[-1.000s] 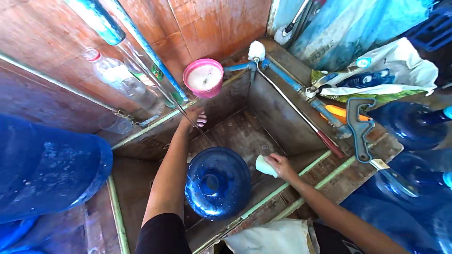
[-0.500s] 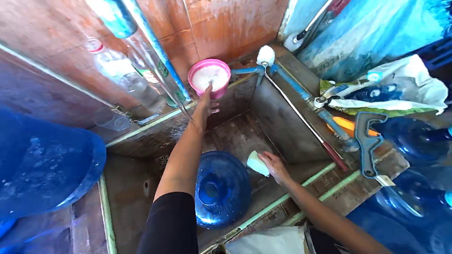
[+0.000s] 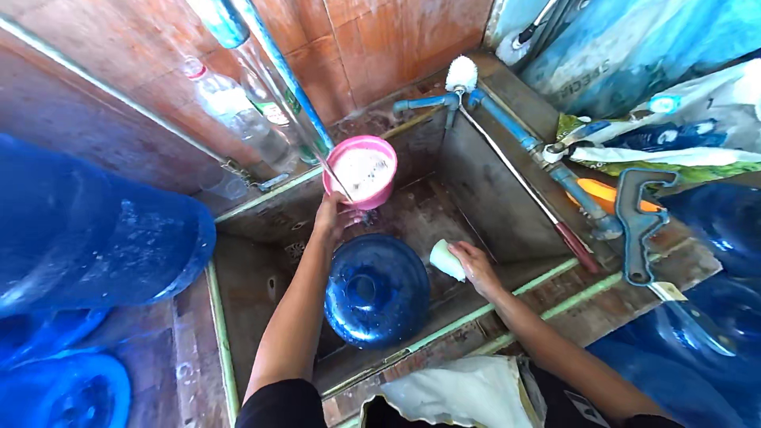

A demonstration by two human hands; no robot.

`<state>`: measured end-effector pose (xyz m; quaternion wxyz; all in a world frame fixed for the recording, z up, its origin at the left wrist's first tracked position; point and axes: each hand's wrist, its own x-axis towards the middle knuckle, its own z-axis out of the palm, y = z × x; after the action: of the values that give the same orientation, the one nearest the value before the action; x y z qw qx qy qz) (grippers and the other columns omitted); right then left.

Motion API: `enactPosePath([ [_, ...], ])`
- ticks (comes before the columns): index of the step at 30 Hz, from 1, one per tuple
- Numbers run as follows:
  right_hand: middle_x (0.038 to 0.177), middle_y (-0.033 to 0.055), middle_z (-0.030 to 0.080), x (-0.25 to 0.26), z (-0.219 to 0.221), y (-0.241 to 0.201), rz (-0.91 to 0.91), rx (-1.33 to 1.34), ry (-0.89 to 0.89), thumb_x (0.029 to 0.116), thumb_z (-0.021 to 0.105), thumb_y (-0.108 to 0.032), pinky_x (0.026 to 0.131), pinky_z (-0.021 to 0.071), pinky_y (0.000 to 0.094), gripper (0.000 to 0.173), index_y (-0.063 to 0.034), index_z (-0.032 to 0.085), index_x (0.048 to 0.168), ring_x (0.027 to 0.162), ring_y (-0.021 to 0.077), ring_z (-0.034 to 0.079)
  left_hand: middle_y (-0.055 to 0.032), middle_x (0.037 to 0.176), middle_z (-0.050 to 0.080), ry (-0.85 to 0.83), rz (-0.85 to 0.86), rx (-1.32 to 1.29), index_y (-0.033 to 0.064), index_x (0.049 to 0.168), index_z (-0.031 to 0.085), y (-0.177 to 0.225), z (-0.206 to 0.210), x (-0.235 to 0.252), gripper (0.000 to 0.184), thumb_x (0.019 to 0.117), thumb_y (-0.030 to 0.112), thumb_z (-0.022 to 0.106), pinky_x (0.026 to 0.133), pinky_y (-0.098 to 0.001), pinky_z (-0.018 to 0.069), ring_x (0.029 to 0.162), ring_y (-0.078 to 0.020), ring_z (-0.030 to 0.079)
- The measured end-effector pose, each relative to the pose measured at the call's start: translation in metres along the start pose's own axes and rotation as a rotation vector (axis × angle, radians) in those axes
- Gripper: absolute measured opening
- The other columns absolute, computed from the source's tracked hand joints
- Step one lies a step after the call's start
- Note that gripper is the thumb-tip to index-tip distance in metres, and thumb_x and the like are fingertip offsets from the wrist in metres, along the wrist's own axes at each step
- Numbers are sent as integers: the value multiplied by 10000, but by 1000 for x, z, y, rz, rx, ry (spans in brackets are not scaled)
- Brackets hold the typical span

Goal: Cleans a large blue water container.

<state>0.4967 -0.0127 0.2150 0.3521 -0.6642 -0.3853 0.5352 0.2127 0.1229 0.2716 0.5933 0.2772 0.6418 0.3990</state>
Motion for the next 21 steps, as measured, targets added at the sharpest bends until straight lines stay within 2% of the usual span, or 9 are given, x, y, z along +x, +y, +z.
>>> enactPosePath([
  [3, 957, 106, 648, 1, 1, 4, -5, -24, -4, 1077, 530, -190, 809, 499, 290, 274, 50, 661, 1103, 846, 91, 594, -179, 1008, 656, 51, -22, -8, 102, 1466, 350, -12, -21, -36, 424, 1059, 210, 398, 654, -393, 588, 742, -256, 686],
  [8, 1019, 148, 660, 8, 2, 5, -5, -93, -39, 1083, 526, -217, 861, 500, 335, 312, 59, 655, 1149, 902, 135, 608, -166, 932, 672, 49, -34, 16, 100, 1446, 378, -19, -40, -84, 401, 1052, 164, 414, 621, -338, 590, 683, -225, 690],
  [11, 1100, 186, 669, 10, 3, 6, 1, -157, -71, 1084, 526, -242, 920, 492, 385, 343, 54, 652, 1203, 981, 184, 621, -173, 974, 679, 28, -33, 2, 97, 1446, 379, -25, -43, -93, 384, 1075, 196, 391, 640, -342, 594, 709, -233, 695],
  [14, 1120, 218, 670, 13, 2, 9, -16, -189, -90, 1080, 532, -244, 948, 490, 427, 357, 68, 652, 1203, 1017, 233, 630, -184, 989, 678, 26, -25, -20, 106, 1478, 363, -27, -39, -98, 422, 1063, 174, 392, 649, -355, 598, 715, -243, 697],
  [21, 1114, 226, 669, 16, 2, 12, -32, -211, -113, 1079, 533, -249, 947, 484, 431, 361, 73, 660, 1184, 1015, 247, 627, -180, 1019, 662, 26, -12, -47, 103, 1469, 366, -25, -21, -105, 413, 1058, 143, 384, 653, -359, 596, 728, -244, 692],
])
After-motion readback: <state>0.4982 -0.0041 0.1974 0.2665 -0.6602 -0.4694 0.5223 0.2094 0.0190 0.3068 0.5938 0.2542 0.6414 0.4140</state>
